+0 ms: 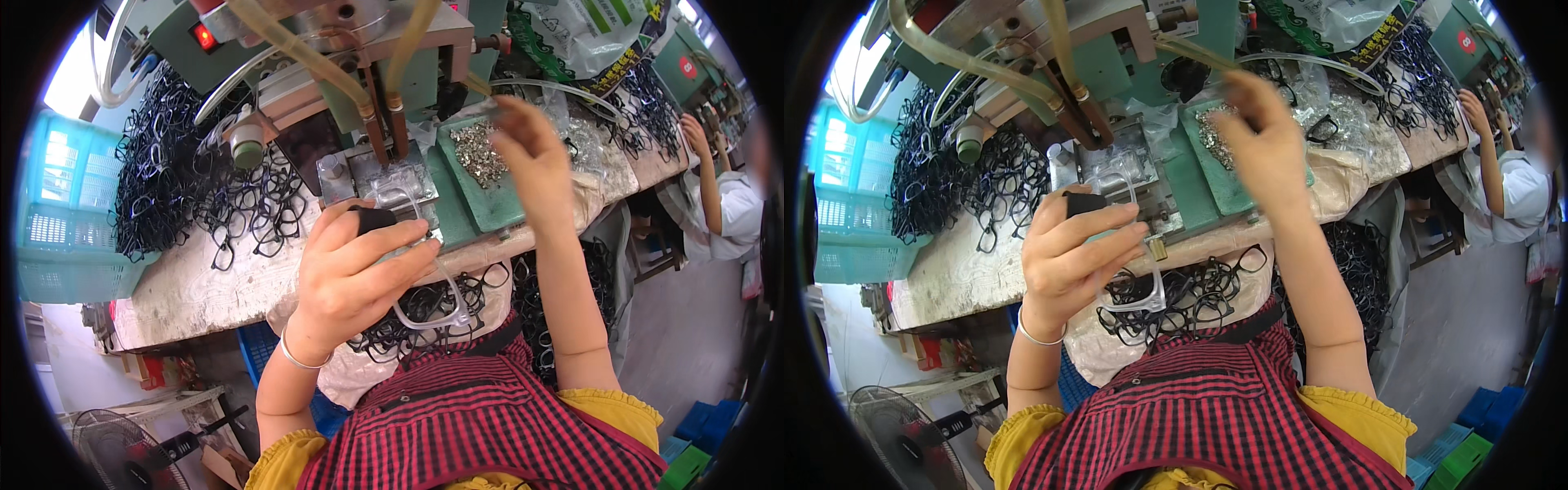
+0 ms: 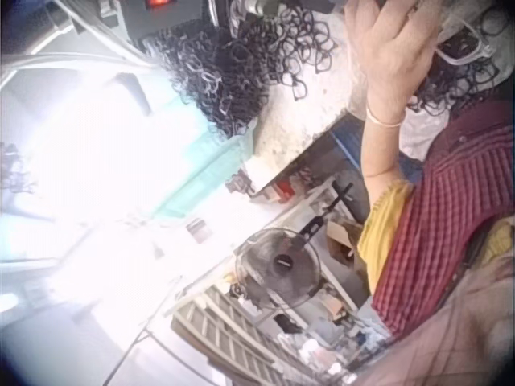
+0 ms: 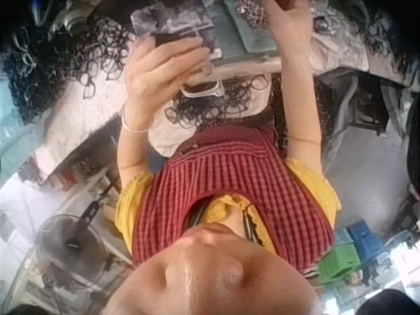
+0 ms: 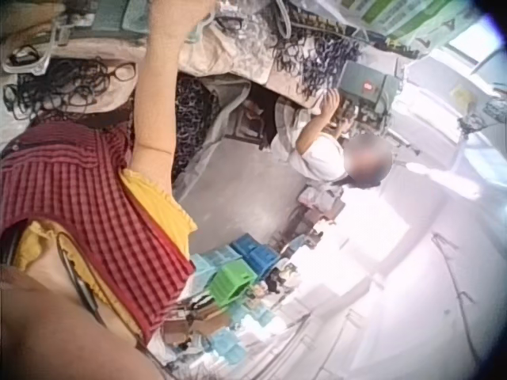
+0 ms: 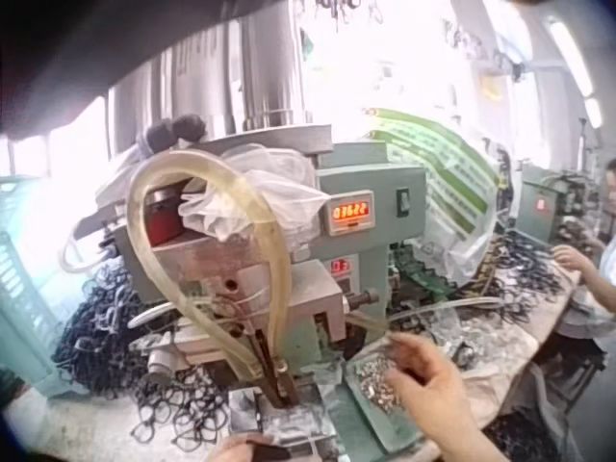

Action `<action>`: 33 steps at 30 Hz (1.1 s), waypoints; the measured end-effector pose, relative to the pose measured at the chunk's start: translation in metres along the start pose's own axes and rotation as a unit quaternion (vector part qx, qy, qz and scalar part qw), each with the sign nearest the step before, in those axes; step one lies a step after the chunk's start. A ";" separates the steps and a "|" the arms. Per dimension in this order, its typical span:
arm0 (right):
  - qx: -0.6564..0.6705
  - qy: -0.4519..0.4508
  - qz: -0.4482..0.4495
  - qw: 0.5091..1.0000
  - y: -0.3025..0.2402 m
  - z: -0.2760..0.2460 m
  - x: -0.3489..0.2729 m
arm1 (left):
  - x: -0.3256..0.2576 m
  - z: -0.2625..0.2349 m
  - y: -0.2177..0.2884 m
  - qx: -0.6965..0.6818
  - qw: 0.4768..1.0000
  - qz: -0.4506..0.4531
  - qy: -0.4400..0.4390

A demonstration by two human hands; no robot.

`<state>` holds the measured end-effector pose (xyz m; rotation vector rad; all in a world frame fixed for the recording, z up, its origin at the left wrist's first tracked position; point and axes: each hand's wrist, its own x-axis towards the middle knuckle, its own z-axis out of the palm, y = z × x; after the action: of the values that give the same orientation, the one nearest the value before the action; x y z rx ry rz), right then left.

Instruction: The person repeatedly picks up black eyeglass frames and small metal screws, places the frames into a green machine, and presses a lever to secure the screws. The person then removes the assembled glasses and places them on the table, repeating the process for multiple frames.

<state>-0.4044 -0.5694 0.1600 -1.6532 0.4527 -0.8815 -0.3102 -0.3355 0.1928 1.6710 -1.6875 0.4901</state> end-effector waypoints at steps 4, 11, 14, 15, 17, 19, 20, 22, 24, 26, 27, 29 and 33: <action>-0.096 0.113 -0.054 0.988 0.085 -0.048 0.001 | 0.003 0.003 -0.002 -0.025 0.999 -0.018 -0.009; -0.434 -0.005 -0.043 0.900 0.055 -0.024 -0.028 | -0.003 -0.004 0.001 -0.032 0.998 -0.045 -0.009; -0.508 0.012 -0.057 0.859 0.065 -0.013 -0.019 | -0.023 0.010 0.009 -0.027 0.996 -0.077 0.041; -0.518 0.012 -0.051 0.854 0.064 -0.009 -0.017 | -0.034 0.014 0.018 -0.031 0.992 -0.106 0.064; -0.500 0.007 -0.054 0.865 0.065 -0.011 -0.019 | -0.066 0.022 0.032 -0.044 0.980 -0.154 0.120; -0.412 0.028 -0.003 0.911 0.067 -0.024 -0.031 | -0.086 0.001 0.032 0.094 0.962 -0.194 0.170; -0.361 0.040 0.025 0.932 0.068 -0.031 -0.031 | -0.093 -0.011 0.029 0.167 0.936 -0.235 0.204; -0.286 0.036 -0.004 0.958 0.076 -0.038 -0.025 | -0.087 -0.040 -0.003 0.099 0.872 -0.315 0.361; -0.235 0.042 -0.039 0.970 0.065 -0.023 -0.021 | -0.074 -0.069 -0.038 0.116 0.892 -0.301 0.317; -0.233 0.037 -0.052 0.970 0.048 -0.001 -0.017 | -0.067 -0.075 -0.080 0.240 0.916 -0.251 0.199; -0.229 0.030 -0.069 0.971 0.045 0.008 -0.015 | -0.071 -0.072 -0.104 0.255 0.928 -0.221 0.159; -0.232 0.029 -0.096 0.968 0.048 0.014 -0.011 | -0.081 -0.042 -0.146 0.180 0.920 -0.328 0.118; -0.269 0.029 -0.074 0.960 0.075 -0.005 -0.015 | -0.076 0.018 -0.210 0.104 0.856 -0.505 -0.037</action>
<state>-0.4054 -0.5827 0.0847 -2.1852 0.6581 -0.9741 -0.1159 -0.3139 0.0840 2.4496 -0.5956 0.0771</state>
